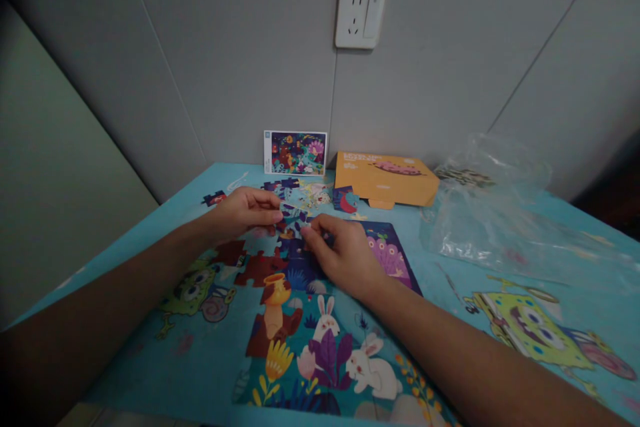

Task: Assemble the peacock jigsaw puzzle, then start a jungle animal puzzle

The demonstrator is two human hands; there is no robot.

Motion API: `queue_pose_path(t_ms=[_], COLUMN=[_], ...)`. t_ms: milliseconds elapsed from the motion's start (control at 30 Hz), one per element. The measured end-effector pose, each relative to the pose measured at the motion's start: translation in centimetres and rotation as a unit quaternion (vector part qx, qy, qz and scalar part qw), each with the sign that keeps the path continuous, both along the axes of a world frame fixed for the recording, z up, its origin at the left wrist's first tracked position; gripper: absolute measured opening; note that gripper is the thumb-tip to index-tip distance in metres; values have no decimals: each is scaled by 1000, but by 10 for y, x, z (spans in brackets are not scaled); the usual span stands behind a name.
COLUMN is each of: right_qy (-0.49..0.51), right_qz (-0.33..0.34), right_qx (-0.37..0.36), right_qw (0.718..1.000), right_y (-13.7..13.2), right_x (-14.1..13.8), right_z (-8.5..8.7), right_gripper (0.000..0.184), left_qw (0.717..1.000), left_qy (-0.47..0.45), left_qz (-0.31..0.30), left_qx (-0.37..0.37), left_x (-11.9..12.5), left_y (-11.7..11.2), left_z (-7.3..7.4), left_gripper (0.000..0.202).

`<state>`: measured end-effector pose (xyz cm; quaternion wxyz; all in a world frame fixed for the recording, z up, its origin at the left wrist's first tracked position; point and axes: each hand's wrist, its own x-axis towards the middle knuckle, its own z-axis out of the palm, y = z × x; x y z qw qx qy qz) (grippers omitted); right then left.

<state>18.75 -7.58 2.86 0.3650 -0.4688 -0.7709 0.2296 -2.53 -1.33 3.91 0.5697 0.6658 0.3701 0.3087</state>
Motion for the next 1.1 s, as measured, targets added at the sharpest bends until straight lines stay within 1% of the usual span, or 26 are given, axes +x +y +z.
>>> queue_pose_path(t_ms=[67,133,167,233,300,367,433,467,533,600,667,733,800,833,867,900,933,967,1000,1033,1100], right_qy=[23,32,33,26,15,9,3,-2,-14,-21,-24,-27,-29,-29,-29,-30,-32,-35,-40,-47,-56], right_qz=[-13,-20,-21,-17,-5,0,-5,-7,-5,3,8,8,8,7,7,7,7,7,8,8,7], right_qx=[-18,-31,-36,-45,-47,-45,-39,-37,-35,-37,-40,-41,-47,-50,-53,-54,-52,-48,-44,-42,-40], right_qw=[999,999,999,998,999,999,999,999,999,999,999,999,998,998,998,998,998,998,998,998,998], right_y=[1,2,2,2,1,0,0,0,1,2,2,2,2,2,2,2,2,3,3,3,4], right_x=[1,2,2,2,2,2,3,4,4,4,4,4,4,4,4,4,4,3,3,3,1], right_z=[0,0,0,1,1,1,0,0,-1,-2,-2,-2,-2,-2,-2,-2,-3,-3,-3,-3,-3], right_gripper=[32,32,32,32,33,33,33,33,33,33,32,31,30,30,30,30,30,30,30,29,28], left_qw=[1000,999,999,995,984,967,944,932,910,893,869,827,785,776,779,788,791,782,774,765,756], left_qy=[8,-11,-25,-37,-10,48,120,160,227,290,375,471,540,560,578,587,594,608,617,626,634], left_qz=[-22,-13,10,86,172,244,302,321,336,318,279,239,208,190,146,85,29,-28,-65,-81,-90], left_qx=[14,28,35,45,49,52,52,57,93,130,159,192,222,217,195,164,145,133,131,127,133], left_x=[-5,-9,-11,-15,-21,-27,-32,-34,-38,-40,-40,-39,-40,-41,-43,-44,-46,-48,-48,-49,-48], left_y=[2,4,5,10,16,23,31,35,41,44,42,36,26,20,15,9,4,-1,-5,-8,-12], left_z=[5,10,12,15,15,12,6,3,-3,-7,-6,1,11,17,24,29,35,39,41,43,44], left_gripper=[25,29,32,31,28,26,24,24,26,29,32,41,57,63,64,62,62,63,63,62,60])
